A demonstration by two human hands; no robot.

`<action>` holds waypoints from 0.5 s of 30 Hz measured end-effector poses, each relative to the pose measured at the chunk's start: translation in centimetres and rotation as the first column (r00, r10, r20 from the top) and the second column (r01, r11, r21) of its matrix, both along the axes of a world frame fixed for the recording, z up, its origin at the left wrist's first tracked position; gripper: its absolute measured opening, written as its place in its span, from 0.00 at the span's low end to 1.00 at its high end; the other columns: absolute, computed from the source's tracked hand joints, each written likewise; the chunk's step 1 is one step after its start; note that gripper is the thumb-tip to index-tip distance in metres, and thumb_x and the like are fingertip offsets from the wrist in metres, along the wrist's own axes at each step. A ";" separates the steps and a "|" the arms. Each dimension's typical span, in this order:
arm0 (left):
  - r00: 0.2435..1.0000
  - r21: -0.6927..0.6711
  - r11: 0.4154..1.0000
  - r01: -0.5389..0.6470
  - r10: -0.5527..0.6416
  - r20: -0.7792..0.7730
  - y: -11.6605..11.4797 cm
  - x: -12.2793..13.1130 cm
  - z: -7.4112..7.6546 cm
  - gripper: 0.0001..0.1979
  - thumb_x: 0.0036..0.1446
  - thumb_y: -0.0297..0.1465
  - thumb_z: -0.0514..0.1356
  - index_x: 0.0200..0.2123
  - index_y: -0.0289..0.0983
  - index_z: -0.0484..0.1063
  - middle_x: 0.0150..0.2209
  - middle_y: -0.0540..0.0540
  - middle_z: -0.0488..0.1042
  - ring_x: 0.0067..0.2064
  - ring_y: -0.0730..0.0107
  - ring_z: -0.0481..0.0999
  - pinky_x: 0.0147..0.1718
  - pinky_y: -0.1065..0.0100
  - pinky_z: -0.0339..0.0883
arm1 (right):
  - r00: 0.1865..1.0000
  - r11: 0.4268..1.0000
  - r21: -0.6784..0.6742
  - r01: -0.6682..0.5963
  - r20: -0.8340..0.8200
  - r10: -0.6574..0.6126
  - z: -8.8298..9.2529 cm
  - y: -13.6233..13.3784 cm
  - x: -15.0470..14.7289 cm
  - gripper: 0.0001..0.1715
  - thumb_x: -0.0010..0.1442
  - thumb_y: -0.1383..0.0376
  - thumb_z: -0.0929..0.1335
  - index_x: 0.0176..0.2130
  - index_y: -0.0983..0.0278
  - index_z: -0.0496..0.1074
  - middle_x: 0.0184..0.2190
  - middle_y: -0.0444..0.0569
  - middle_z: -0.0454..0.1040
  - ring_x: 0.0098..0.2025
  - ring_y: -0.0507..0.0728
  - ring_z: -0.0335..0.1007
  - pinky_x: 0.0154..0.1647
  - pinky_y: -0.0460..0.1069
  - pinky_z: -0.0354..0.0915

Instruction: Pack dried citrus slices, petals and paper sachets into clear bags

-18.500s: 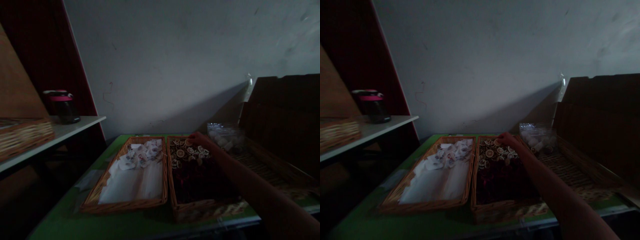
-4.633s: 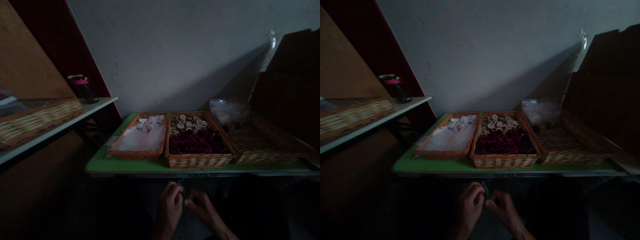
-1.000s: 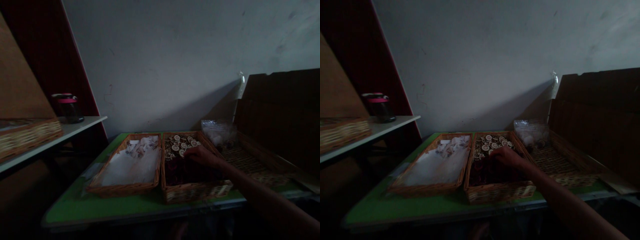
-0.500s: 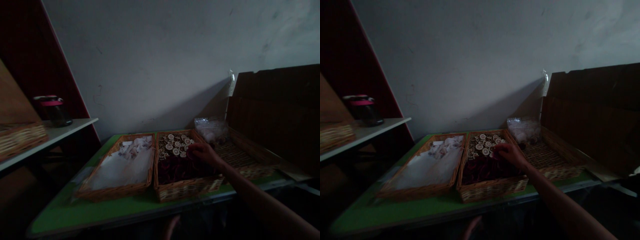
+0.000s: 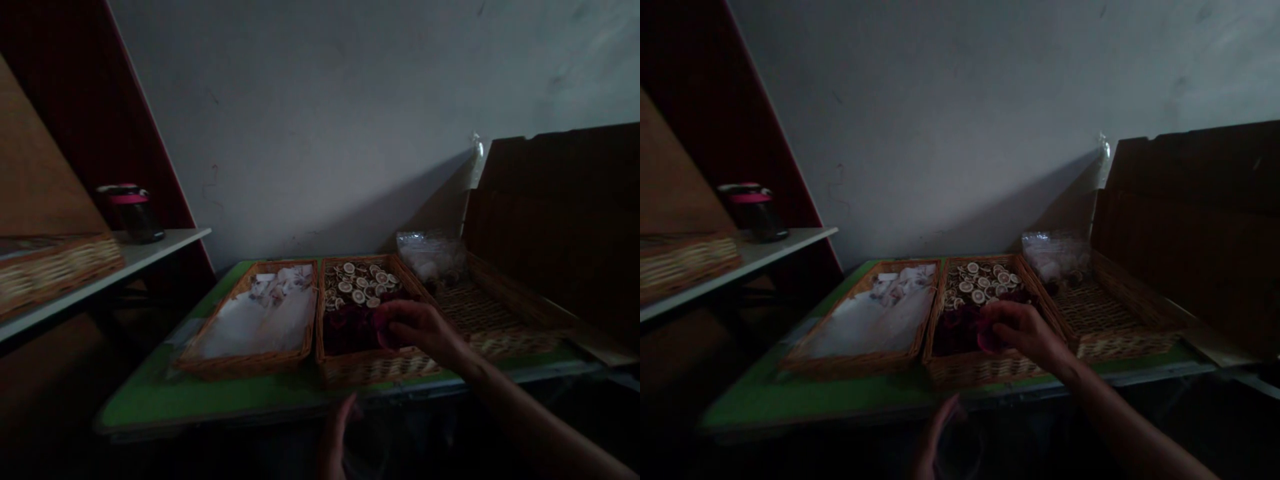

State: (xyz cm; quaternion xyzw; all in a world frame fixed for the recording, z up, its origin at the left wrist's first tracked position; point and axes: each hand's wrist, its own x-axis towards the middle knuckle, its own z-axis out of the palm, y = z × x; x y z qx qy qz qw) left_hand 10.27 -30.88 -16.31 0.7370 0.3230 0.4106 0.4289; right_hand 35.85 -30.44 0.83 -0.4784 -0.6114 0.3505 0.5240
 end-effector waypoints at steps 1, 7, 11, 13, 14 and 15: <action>1.000 0.052 0.998 -0.016 0.016 0.000 -0.3 0.0 0.0 0.38 0.51 0.38 0.68 0.65 0.41 0.64 0.63 0.39 0.72 0.63 0.47 0.73 0.64 0.50 0.68 | 0.999 1.000 -0.004 -0.023 0.028 0.023 0.0 -0.8 -1.0 0.19 0.62 0.63 0.69 0.52 0.65 0.76 0.37 0.51 0.82 0.31 0.53 0.77 0.33 0.48 0.73; 0.972 0.206 0.971 -0.119 0.156 -0.175 -2.1 0.1 1.3 0.54 0.43 0.29 0.72 0.71 0.41 0.51 0.70 0.34 0.62 0.70 0.37 0.62 0.65 0.40 0.64 | 0.880 0.998 0.005 -0.066 0.471 0.056 0.0 -4.7 -5.5 0.26 0.58 0.75 0.64 0.54 0.60 0.76 0.40 0.48 0.82 0.40 0.56 0.78 0.42 0.48 0.72; 0.975 0.244 0.960 -0.135 0.172 -0.139 -2.5 0.3 1.7 0.55 0.41 0.25 0.71 0.70 0.42 0.50 0.68 0.35 0.63 0.68 0.40 0.64 0.64 0.43 0.66 | 0.820 0.989 -0.085 -0.122 0.553 0.149 -0.1 -6.1 -7.1 0.30 0.59 0.77 0.63 0.56 0.56 0.73 0.44 0.47 0.80 0.43 0.55 0.77 0.45 0.47 0.69; 0.980 0.260 0.958 -0.120 0.156 -0.121 -2.4 0.3 1.5 0.54 0.40 0.24 0.71 0.69 0.42 0.51 0.67 0.35 0.65 0.68 0.42 0.65 0.64 0.45 0.67 | 0.806 0.981 -0.132 -0.141 0.560 0.191 -0.2 -6.4 -7.7 0.30 0.59 0.78 0.64 0.56 0.55 0.73 0.45 0.46 0.79 0.44 0.55 0.77 0.45 0.46 0.69; 0.982 0.266 0.957 -0.114 0.149 -0.116 -2.3 0.3 1.2 0.53 0.39 0.24 0.71 0.68 0.42 0.53 0.66 0.36 0.65 0.67 0.42 0.66 0.64 0.45 0.67 | 0.799 0.980 -0.133 -0.149 0.567 0.199 -0.2 -6.4 -7.8 0.28 0.60 0.77 0.64 0.55 0.56 0.73 0.45 0.46 0.79 0.44 0.55 0.77 0.44 0.46 0.69; 0.983 0.268 0.957 -0.108 0.143 -0.114 -2.2 0.3 0.8 0.52 0.39 0.24 0.71 0.68 0.42 0.54 0.66 0.36 0.65 0.67 0.42 0.66 0.64 0.46 0.66 | 0.792 0.981 -0.118 -0.154 0.579 0.193 -0.2 -6.3 -7.8 0.25 0.62 0.76 0.64 0.53 0.56 0.74 0.45 0.47 0.79 0.44 0.55 0.76 0.44 0.46 0.68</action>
